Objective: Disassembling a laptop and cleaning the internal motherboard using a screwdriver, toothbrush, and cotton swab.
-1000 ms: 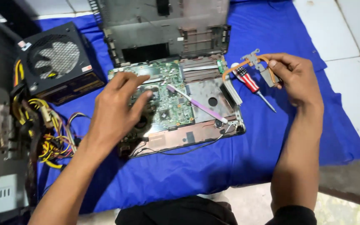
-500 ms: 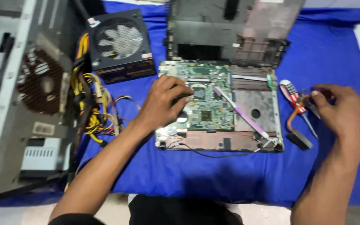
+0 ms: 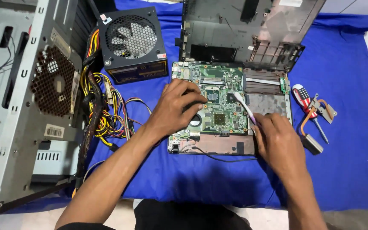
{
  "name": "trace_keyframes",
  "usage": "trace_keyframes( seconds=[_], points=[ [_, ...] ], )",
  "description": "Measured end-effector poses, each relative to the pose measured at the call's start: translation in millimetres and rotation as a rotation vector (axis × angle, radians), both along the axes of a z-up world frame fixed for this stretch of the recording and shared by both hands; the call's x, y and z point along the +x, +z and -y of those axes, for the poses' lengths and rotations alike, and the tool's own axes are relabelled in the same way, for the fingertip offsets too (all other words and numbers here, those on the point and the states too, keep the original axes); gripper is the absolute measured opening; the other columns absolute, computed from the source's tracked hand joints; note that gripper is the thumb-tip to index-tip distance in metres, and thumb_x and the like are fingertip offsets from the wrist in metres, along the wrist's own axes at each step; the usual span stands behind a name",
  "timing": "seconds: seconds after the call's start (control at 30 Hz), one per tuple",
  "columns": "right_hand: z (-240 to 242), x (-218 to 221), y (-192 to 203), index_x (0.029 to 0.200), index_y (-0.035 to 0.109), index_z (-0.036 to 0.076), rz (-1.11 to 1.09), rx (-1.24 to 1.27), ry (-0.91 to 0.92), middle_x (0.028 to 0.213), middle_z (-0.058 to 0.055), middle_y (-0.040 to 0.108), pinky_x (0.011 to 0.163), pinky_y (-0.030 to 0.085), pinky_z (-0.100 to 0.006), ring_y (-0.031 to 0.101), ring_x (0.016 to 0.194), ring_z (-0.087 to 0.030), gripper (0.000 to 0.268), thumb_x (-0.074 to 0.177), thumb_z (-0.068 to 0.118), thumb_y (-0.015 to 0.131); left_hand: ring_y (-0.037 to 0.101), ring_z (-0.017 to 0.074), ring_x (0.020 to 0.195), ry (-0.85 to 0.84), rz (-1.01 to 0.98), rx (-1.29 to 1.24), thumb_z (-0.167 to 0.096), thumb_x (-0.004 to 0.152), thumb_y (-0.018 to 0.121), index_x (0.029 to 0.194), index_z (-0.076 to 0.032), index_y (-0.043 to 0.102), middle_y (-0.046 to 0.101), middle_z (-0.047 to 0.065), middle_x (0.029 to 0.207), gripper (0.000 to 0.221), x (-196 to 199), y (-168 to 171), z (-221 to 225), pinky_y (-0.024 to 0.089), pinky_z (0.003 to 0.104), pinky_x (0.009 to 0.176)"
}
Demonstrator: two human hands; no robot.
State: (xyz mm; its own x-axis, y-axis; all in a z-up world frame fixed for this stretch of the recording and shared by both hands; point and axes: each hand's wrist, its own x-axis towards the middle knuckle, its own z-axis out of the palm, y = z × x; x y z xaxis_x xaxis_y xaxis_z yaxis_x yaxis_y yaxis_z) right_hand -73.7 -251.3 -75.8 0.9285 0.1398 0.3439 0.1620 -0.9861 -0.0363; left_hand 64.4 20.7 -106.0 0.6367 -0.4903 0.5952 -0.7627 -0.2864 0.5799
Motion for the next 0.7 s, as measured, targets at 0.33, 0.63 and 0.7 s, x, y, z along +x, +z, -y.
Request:
trace_keyframes(
  seconds=[0.33,0.63,0.7],
  points=[
    [-67,-82,28,0.121,0.069,0.019,-0.191,0.265,-0.355,0.093,0.000,0.068,0.056,0.050,-0.038,0.063,0.057,-0.021,0.027,0.094,0.020,0.067,0.047,0.0267,0.133,-0.111,-0.161,0.159,-0.029,0.077,0.081,0.122,-0.019,0.074,0.062,0.003,0.130,0.046,-19,16,-6,0.031,0.049,0.108],
    [-48,-76,22,0.120,0.080,0.014,-0.074,0.291,-0.302,0.087,-0.002,0.065,0.062,0.045,-0.030,0.056,0.069,-0.015,0.033,0.089,0.005,0.076,0.051,0.0266,0.129,0.079,-0.086,0.061,-0.012,0.079,0.078,0.135,-0.009,0.064,0.062,0.006,0.129,0.057,-9,10,-10,0.032,0.047,0.111],
    [-44,-79,20,0.126,0.079,0.023,-0.054,0.185,-0.356,0.090,0.000,0.063,0.073,0.045,-0.032,0.057,0.077,-0.018,0.039,0.090,0.008,0.076,0.053,0.0281,0.121,0.213,-0.104,0.001,-0.005,0.080,0.075,0.124,-0.005,0.070,0.063,0.009,0.123,0.044,-7,7,-13,0.040,0.043,0.105]
  ],
)
